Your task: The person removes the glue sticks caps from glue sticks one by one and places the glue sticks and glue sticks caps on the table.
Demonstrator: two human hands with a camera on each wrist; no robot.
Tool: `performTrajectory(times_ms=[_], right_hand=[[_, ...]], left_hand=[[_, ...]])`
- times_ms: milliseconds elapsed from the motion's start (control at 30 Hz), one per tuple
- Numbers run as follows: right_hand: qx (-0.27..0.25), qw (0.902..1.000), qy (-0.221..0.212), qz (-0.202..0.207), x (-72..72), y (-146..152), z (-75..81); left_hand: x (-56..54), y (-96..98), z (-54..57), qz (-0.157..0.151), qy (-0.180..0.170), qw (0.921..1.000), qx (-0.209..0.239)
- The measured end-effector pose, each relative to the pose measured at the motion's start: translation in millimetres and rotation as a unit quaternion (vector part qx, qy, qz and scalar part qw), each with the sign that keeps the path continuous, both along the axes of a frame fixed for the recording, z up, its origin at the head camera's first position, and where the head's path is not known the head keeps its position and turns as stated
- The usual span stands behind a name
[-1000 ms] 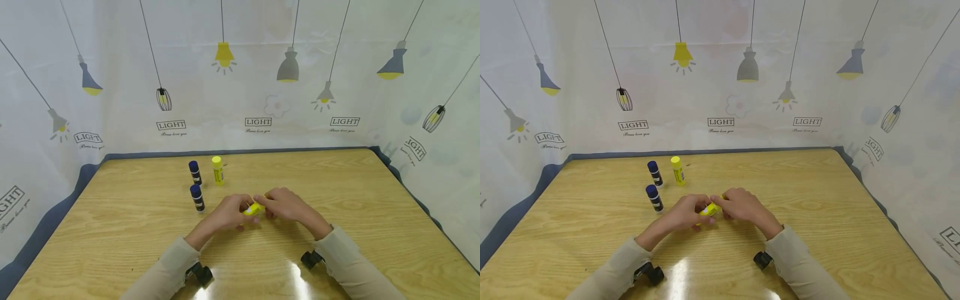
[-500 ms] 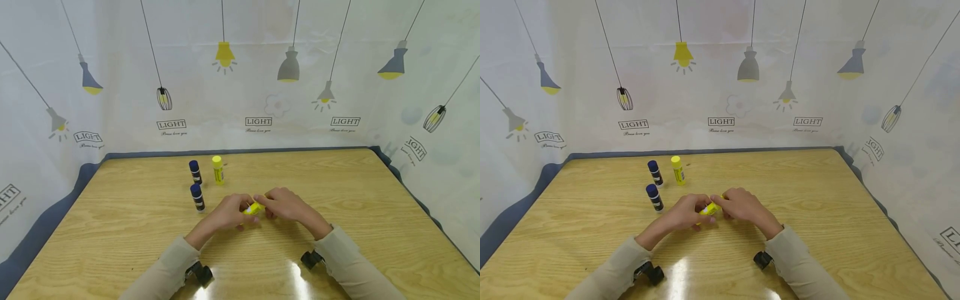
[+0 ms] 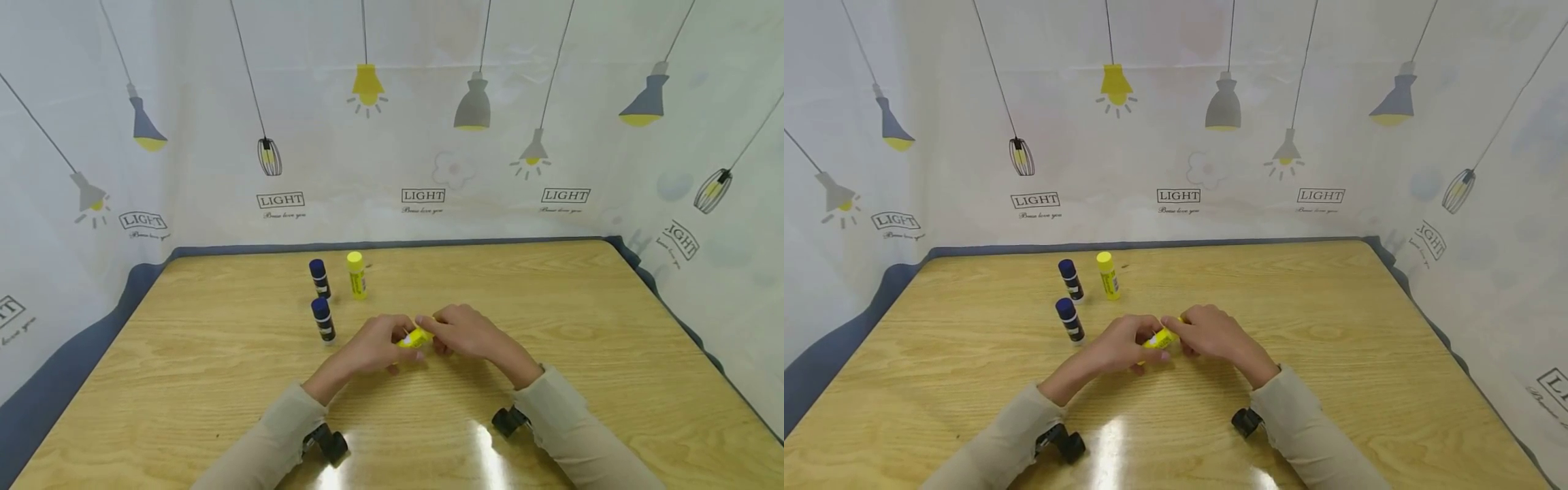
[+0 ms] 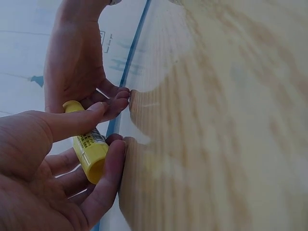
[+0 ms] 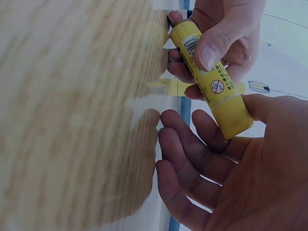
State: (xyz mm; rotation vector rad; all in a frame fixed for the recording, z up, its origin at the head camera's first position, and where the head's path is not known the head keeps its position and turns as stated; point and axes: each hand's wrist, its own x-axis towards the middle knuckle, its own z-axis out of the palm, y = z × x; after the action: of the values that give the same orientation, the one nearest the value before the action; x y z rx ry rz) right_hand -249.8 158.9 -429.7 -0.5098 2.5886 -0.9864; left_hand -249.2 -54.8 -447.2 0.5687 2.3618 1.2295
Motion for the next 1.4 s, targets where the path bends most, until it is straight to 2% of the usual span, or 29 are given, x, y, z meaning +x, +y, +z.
performTrajectory(times_ms=[267, 800, 967, 1167, 1300, 1400], right_hand=[[-0.001, 1.0, -0.005, -0.001, -0.4, 0.5, -0.7], [-0.014, 0.9998, -0.012, 0.005, 0.0, 2.1, 1.4], [-0.012, 0.9999, 0.002, 0.008, 1.7, -0.3, 1.6], [0.004, 0.9985, 0.047, 0.029, 2.4, -3.1, 0.1], [0.015, 0.9975, 0.057, 0.039, 2.2, -3.6, -0.8], [0.011, 0.9972, 0.056, 0.049, 2.4, -3.4, 0.3]], left_hand=[[-1.7, -0.4, -1.5, 0.0, -0.012, 0.9999, 0.003], [-0.9, -1.1, 0.3, -0.005, -0.011, 0.9999, 0.008], [-0.6, -2.1, -0.4, -0.003, -0.016, 0.9997, 0.016], [-0.2, -3.4, 0.3, -0.005, -0.034, 0.9985, 0.043], [-1.2, -4.5, -0.2, -0.019, -0.045, 0.9973, 0.054], [-2.6, -6.9, -0.4, -0.038, -0.068, 0.9944, 0.071]])
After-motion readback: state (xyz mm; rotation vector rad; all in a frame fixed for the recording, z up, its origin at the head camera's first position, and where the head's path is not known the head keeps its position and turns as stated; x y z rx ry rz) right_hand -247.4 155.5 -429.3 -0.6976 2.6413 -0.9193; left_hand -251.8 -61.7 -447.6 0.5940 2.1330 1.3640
